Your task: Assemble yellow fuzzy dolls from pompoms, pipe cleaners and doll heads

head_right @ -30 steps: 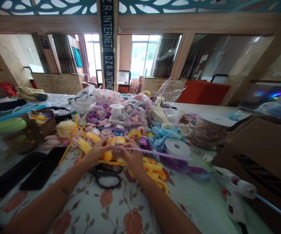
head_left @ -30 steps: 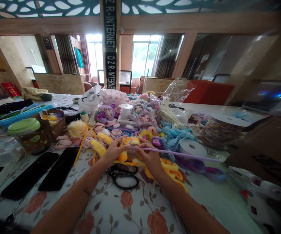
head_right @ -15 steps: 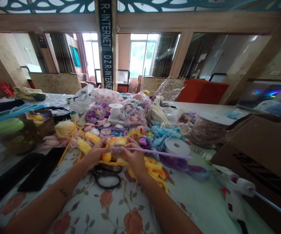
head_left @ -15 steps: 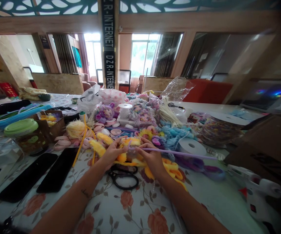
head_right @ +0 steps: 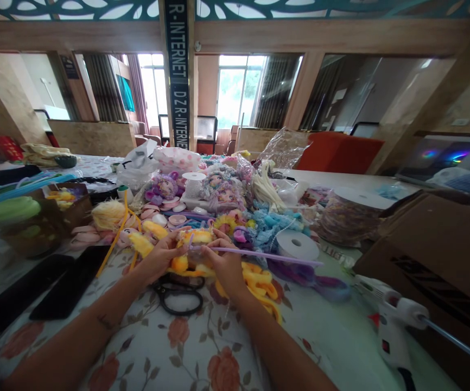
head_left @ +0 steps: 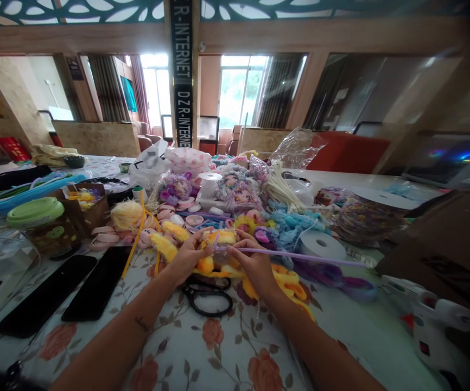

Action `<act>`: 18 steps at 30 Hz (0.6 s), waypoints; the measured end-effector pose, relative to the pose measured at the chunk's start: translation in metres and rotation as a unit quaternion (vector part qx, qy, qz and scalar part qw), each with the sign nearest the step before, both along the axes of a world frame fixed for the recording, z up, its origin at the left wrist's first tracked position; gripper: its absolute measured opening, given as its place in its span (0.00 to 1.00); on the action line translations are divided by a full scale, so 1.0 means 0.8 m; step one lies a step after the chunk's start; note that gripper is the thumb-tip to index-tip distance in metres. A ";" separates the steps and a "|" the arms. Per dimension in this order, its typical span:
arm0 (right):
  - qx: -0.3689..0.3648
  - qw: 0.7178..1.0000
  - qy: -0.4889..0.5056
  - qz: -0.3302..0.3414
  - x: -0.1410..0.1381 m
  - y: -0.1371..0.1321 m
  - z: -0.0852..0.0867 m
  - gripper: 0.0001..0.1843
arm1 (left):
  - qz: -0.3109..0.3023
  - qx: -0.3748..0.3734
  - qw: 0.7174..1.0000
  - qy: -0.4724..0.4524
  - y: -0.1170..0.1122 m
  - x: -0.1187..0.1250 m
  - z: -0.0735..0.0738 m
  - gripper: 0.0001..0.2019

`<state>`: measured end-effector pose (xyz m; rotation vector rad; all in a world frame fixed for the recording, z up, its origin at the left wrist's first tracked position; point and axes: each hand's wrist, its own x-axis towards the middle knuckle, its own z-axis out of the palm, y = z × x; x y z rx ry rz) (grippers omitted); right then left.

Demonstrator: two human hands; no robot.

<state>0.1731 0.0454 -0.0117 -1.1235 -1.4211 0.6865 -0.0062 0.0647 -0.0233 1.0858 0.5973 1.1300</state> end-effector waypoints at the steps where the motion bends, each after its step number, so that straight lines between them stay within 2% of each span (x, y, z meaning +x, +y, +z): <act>1: 0.001 1.000 -0.001 0.000 0.000 0.000 0.000 0.11 | -0.001 0.000 1.000 0.000 0.000 0.000 0.000 0.38; 11: -0.006 1.000 -0.004 0.006 0.000 -0.002 0.001 0.11 | -0.009 -0.013 1.000 -0.021 0.001 0.001 -0.002 0.39; 18: -0.002 1.000 0.001 0.012 0.005 0.002 -0.003 0.11 | -0.006 -0.014 1.000 -0.016 -0.002 0.001 0.005 0.38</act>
